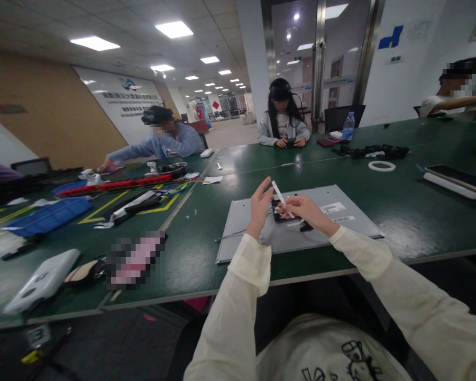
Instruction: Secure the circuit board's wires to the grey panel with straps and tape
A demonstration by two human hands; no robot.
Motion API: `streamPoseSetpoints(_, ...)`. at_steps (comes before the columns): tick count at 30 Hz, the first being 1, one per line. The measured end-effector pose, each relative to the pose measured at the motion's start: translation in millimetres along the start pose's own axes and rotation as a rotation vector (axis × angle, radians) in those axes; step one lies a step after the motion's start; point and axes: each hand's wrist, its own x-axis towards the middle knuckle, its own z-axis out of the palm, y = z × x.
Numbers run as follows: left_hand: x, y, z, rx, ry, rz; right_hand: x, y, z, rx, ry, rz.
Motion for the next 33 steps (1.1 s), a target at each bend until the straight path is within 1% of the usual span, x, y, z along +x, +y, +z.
streamPoseSetpoints(2, 0.9, -0.2, -2.7, -0.039, 0.081, -0.054, -1.1, 0.2, 1.2, -0.020, -0.011, -0.013)
streamPoseSetpoints(4, 1.1, 0.9, -3.8, -0.092, 0.095, -0.112, -0.7, 1.5, 1.3, -0.024, 0.001, -0.025)
streamPoseSetpoints(5, 0.7, 2.1, -3.3, -0.119, 0.069, -0.139, 0.0, 2.7, 0.8, -0.023, 0.012, -0.031)
streamPoseSetpoints(8, -2.0, 6.4, 1.4, -0.167, -0.070, -0.189, 3.1, 7.4, -1.7, -0.032, 0.032, -0.028)
streamPoseSetpoints(10, -4.1, 8.6, 4.9, -0.156, -0.128, -0.192, 4.5, 10.2, -3.2, -0.041, 0.029, -0.014)
streamPoseSetpoints(11, -4.9, 9.1, 6.2, -0.144, -0.134, -0.188, 4.7, 11.2, -3.6, -0.043, 0.024, -0.006)
streamPoseSetpoints(16, -5.7, 7.1, 7.2, -0.131, -0.093, -0.171, 3.1, 11.3, -3.5, 0.015, -0.005, 0.032)
streamPoseSetpoints(22, -8.0, 10.7, 10.6, -0.113, -0.082, -0.164, 4.3, 10.7, -6.1, 0.064, 0.019, 0.090)
streamPoseSetpoints(27, -8.8, 13.2, 12.2, -0.090, -0.081, -0.165, 6.3, 15.8, -9.5, 0.038, 0.034, 0.059)
streamPoseSetpoints(30, -7.2, 11.4, 10.7, -0.101, -0.089, -0.159, 6.4, 17.3, -10.0, 0.037, 0.020, 0.035)
streamPoseSetpoints(33, -5.9, 9.9, 9.2, -0.094, -0.071, -0.143, 6.0, 16.1, -9.3, 0.027, -0.003, 0.038)
